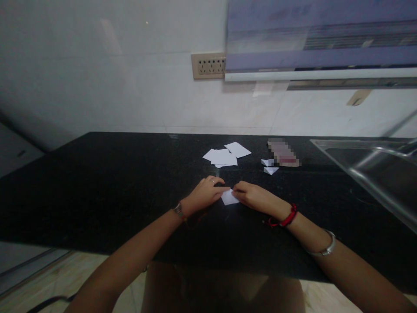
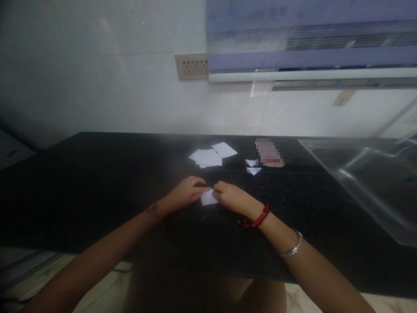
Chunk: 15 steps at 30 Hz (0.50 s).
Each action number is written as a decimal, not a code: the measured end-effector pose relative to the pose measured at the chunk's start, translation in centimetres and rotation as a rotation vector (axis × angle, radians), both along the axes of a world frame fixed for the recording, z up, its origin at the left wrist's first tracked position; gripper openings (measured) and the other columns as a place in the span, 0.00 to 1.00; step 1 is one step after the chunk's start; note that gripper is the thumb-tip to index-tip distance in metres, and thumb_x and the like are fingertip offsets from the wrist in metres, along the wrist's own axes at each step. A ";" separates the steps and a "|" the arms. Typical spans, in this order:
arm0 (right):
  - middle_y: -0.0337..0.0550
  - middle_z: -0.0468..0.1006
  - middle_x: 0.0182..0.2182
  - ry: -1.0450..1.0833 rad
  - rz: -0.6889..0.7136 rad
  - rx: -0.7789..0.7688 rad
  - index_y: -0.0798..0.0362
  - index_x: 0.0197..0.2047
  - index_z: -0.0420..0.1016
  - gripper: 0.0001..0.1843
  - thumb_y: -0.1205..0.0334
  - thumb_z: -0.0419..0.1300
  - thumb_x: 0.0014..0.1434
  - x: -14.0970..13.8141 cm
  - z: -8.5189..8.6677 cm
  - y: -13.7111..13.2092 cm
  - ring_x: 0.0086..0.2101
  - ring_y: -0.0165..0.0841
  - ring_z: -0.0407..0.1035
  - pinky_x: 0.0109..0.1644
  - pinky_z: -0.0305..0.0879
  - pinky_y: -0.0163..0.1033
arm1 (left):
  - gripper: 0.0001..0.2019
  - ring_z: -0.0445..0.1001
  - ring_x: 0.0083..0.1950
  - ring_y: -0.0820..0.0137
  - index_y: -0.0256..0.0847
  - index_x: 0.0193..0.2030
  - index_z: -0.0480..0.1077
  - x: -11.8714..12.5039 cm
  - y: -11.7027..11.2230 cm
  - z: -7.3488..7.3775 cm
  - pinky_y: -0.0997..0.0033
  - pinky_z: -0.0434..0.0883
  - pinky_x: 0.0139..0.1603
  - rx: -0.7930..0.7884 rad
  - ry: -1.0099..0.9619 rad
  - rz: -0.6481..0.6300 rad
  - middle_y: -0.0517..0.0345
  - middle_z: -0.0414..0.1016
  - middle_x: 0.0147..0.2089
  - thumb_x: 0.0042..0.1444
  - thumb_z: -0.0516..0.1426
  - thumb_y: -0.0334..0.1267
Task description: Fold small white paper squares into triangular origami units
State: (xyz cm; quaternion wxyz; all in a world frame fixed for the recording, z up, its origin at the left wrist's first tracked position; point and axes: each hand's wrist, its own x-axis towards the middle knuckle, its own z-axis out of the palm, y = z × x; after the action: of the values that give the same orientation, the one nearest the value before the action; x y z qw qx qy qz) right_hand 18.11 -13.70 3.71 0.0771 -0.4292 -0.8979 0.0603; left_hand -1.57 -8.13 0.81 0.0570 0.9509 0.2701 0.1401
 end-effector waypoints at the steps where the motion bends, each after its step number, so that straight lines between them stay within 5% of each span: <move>1: 0.50 0.70 0.38 -0.005 -0.001 0.004 0.58 0.41 0.70 0.13 0.68 0.46 0.57 0.0 0.0 0.0 0.39 0.35 0.64 0.43 0.60 0.37 | 0.13 0.58 0.50 0.66 0.51 0.48 0.65 0.0 0.0 0.0 0.64 0.58 0.48 0.011 0.008 0.004 0.56 0.63 0.50 0.56 0.47 0.38; 7: 0.50 0.71 0.38 -0.005 -0.011 0.022 0.59 0.41 0.70 0.14 0.67 0.45 0.58 -0.1 -0.2 -0.1 0.39 0.35 0.65 0.43 0.60 0.38 | 0.14 0.58 0.50 0.65 0.50 0.48 0.64 0.1 -0.4 0.8 0.65 0.59 0.47 0.068 0.058 0.000 0.56 0.63 0.50 0.57 0.46 0.37; 15: 0.48 0.71 0.40 0.076 0.153 0.037 0.57 0.41 0.71 0.13 0.69 0.48 0.56 0.8 0.1 0.1 0.42 0.34 0.63 0.46 0.60 0.38 | 0.13 0.59 0.47 0.67 0.49 0.47 0.64 0.4 -0.7 1.5 0.69 0.60 0.43 0.131 0.162 0.011 0.57 0.64 0.47 0.57 0.46 0.37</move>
State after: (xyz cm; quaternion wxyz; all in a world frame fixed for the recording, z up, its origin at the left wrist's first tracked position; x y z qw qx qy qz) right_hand 18.88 -13.55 3.78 0.1139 -0.3553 -0.9254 0.0658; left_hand -1.19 -8.85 2.28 -0.0282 0.9593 0.2693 0.0803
